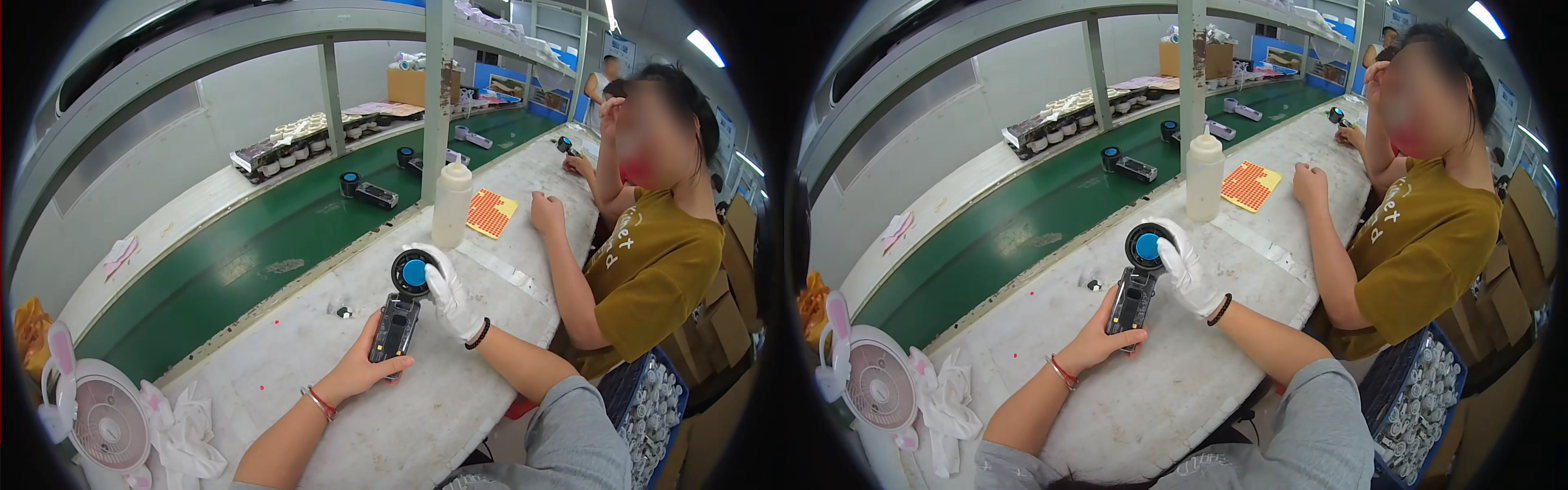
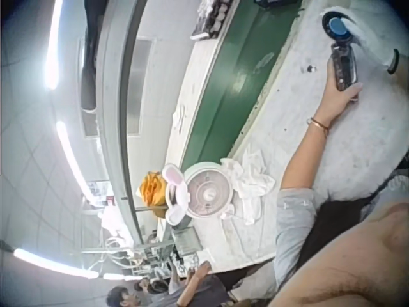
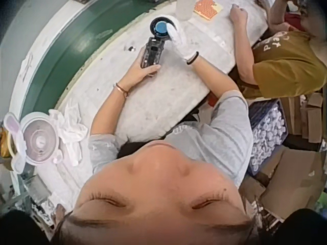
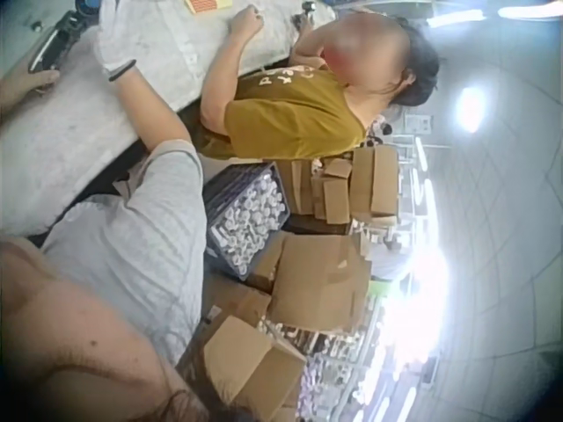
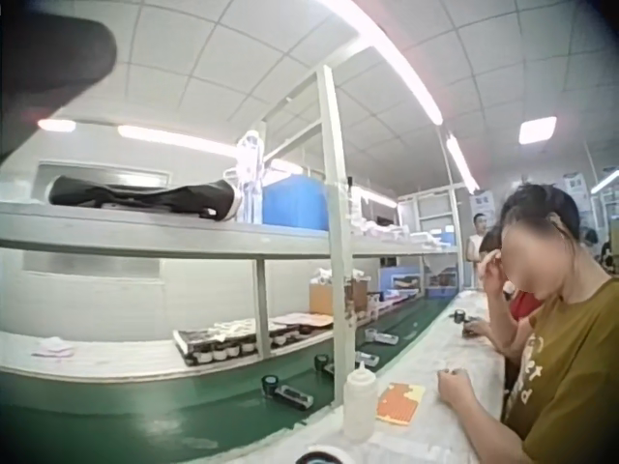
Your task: The person tests handheld fans by turning them on, checking their function by hand, and placing them onto the conveyor belt.
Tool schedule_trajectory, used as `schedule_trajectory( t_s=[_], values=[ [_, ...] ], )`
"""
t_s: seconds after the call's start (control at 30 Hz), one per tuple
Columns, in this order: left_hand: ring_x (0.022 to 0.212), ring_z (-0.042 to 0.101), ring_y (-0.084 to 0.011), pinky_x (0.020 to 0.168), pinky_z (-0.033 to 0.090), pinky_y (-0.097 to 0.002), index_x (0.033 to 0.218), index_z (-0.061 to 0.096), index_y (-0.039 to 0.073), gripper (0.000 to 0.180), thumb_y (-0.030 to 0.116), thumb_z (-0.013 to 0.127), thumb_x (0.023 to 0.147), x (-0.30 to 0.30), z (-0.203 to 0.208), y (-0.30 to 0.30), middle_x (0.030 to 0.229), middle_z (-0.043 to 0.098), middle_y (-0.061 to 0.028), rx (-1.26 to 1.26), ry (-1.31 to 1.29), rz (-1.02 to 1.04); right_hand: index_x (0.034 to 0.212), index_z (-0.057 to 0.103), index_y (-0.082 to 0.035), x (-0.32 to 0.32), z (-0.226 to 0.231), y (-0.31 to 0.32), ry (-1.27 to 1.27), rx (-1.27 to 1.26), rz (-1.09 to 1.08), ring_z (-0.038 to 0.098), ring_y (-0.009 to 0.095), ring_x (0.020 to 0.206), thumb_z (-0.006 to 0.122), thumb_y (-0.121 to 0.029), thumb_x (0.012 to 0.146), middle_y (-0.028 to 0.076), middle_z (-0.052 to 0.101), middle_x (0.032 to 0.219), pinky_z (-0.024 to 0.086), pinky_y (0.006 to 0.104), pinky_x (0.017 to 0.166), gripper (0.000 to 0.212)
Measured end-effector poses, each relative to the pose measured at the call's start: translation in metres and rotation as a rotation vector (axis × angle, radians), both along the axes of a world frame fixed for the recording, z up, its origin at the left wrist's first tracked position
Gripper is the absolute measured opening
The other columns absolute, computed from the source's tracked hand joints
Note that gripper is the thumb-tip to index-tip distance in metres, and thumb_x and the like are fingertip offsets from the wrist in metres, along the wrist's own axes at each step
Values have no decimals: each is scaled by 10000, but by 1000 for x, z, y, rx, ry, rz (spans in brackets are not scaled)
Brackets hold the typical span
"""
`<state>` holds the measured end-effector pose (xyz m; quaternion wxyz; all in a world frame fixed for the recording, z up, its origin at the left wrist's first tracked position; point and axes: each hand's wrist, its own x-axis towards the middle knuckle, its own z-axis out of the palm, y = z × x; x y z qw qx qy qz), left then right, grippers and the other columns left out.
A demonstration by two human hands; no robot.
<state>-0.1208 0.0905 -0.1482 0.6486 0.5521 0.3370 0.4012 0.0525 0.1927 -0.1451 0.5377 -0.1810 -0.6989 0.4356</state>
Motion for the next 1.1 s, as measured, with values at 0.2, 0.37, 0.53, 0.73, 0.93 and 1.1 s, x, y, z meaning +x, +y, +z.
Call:
schedule_trajectory(
  t_s=[0.2,0.37,0.53,0.73,0.93,1.1],
  values=[
    [745,537,-113,559,486,-248,1416,137,126,871,141,717,766,8,-4,0,1092,484,-64,54,97,85,1284,404,-3,1,-2,-4,90,-44,-26,432,152,1174,325,-205,977,102,453,1295,303,283,1024,376],
    [773,538,-111,575,494,-249,1415,149,112,863,132,712,762,4,-2,0,1148,467,-62,88,172,148,1327,348,21,-2,2,-10,-8,48,-95,394,193,1224,317,-155,976,126,428,1320,265,293,1046,394],
    [796,548,-133,632,492,-267,1412,164,107,863,135,718,752,5,0,0,1215,443,-70,116,204,174,1359,293,25,-1,3,-16,-45,95,-147,365,209,1254,332,-152,969,142,396,1344,246,306,1058,430],
    [911,609,-237,755,478,-298,1392,254,132,763,168,683,762,4,-11,3,1134,564,-132,503,448,414,1364,295,-14,-1,2,-9,182,-238,102,383,208,1235,523,-206,902,124,419,1314,262,319,1055,550],
    [787,594,-282,670,484,-352,1352,352,187,706,180,685,730,5,0,-1,918,599,-94,692,974,562,1243,435,-22,6,17,-11,20,-199,17,517,127,1046,683,-61,756,77,541,1180,425,272,911,548],
    [736,595,-248,638,476,-330,1329,372,146,713,235,726,716,8,-4,4,851,587,-86,609,917,631,1187,482,-7,15,10,5,89,-232,17,537,129,1017,519,-178,886,96,563,1146,438,279,888,348]
  ],
)
